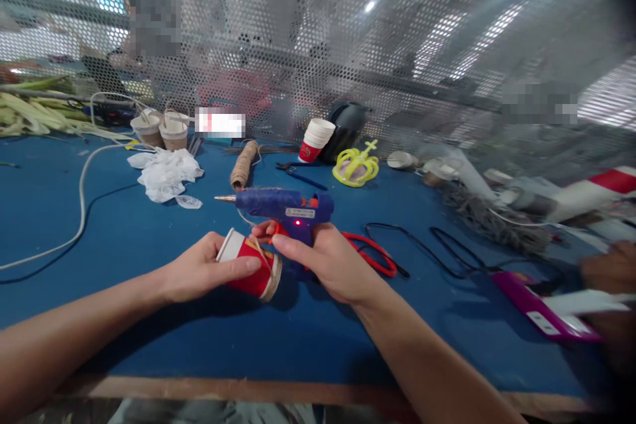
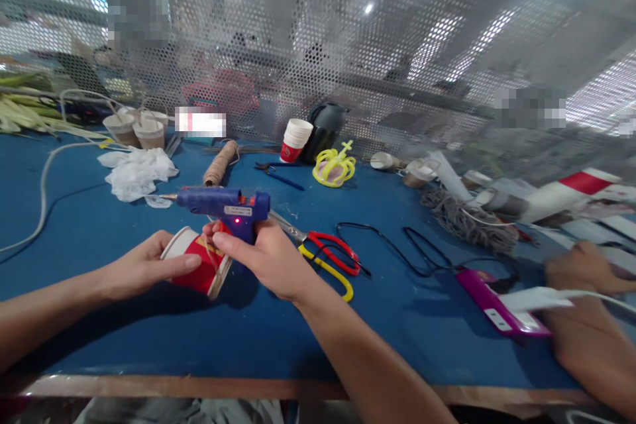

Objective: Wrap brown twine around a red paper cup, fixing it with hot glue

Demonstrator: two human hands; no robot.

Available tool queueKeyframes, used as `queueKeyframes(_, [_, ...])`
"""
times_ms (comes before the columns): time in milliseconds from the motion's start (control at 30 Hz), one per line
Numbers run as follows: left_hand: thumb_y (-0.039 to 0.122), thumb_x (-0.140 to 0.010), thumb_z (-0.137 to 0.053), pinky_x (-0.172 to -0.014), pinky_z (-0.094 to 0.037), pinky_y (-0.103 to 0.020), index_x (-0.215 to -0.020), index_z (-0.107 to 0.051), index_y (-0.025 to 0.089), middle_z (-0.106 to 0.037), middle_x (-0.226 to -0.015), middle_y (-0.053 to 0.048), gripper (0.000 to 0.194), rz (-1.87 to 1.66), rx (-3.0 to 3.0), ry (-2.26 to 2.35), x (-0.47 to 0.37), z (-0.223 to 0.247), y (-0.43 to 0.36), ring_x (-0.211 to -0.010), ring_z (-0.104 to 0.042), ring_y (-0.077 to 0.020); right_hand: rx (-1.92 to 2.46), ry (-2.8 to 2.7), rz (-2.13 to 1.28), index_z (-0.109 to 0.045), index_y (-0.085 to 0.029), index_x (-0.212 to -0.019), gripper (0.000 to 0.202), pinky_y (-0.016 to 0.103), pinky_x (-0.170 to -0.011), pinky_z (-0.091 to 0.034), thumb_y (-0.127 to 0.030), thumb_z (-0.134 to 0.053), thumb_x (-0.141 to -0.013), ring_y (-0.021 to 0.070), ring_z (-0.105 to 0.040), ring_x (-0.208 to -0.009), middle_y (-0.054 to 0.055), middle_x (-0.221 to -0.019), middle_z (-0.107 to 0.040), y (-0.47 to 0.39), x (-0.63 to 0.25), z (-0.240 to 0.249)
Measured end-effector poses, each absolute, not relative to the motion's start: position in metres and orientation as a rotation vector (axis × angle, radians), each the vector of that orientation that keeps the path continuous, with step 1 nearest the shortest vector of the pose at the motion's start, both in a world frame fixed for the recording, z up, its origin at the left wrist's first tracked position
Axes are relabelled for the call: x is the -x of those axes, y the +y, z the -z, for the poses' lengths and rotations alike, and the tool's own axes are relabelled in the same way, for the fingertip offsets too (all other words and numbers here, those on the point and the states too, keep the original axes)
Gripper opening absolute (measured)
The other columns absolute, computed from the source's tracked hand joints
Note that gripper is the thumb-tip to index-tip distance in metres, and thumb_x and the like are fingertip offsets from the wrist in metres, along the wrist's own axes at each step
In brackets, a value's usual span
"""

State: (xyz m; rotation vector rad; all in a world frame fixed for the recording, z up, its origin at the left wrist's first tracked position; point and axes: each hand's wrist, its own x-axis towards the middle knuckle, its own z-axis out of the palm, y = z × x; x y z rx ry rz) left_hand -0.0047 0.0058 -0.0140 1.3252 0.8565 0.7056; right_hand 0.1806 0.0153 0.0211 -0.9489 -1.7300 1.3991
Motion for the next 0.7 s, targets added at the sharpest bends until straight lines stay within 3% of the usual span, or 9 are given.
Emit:
queueKeyframes(233, [0.043,-0.072,-0.054,-0.044,-0.019,-0.022,-0.046,-0.041,0.016,-0.031,-0.046,0.006,0.039,-0.746,-1.347,0.957,-0.004,0.017,0.008,-0.046,-0.022,-0.0064,0.97,-1.873,-1.298,-0.06,-0.017,-0.097,0.02,0.033,-0.084,-0.047,-0.023,-0.055,-0.079,0.0161,-0.06,-0.091,0.004,-0.097,-0.065,0.01,-0.175,-0.025])
queueKeyframes(467, [0.046,-0.068,-0.055,-0.042,-0.018,-0.021,-0.048,-0.042,0.016,-0.035,-0.044,0.006,0.038,-0.727,-1.313,1.026,-0.003,0.02,0.01,-0.043,-0.024,-0.0059,0.939,-1.871,-1.264,-0.062,-0.02,-0.093,0.018,0.032,-0.083,-0.047,-0.021,-0.056,-0.077,0.0159,-0.061,-0.091,0.002,-0.095,-0.066,0.012,-0.176,-0.024])
queueKeyframes(600, [0.047,-0.067,-0.056,-0.041,-0.018,-0.021,-0.05,-0.049,0.015,-0.04,-0.044,0.005,0.037,-0.807,-1.234,1.087,0.002,0.013,0.013,-0.041,-0.027,-0.0061,1.09,-1.818,-1.171,-0.061,-0.016,-0.09,0.017,0.027,-0.062,-0.052,-0.026,-0.056,-0.077,0.0137,-0.063,-0.068,0.004,-0.082,-0.066,0.013,-0.194,-0.034])
queueKeyframes(700, [0.046,-0.067,-0.057,-0.042,-0.021,-0.02,-0.05,-0.05,0.014,-0.042,-0.044,0.005,0.037,-0.909,-1.214,1.08,0.008,0.012,0.017,-0.042,-0.03,-0.0062,1.226,-1.843,-1.111,-0.061,-0.015,-0.084,0.02,0.021,-0.045,-0.047,-0.032,-0.057,-0.076,0.0096,-0.055,-0.048,0.002,-0.064,-0.063,0.011,-0.209,-0.046])
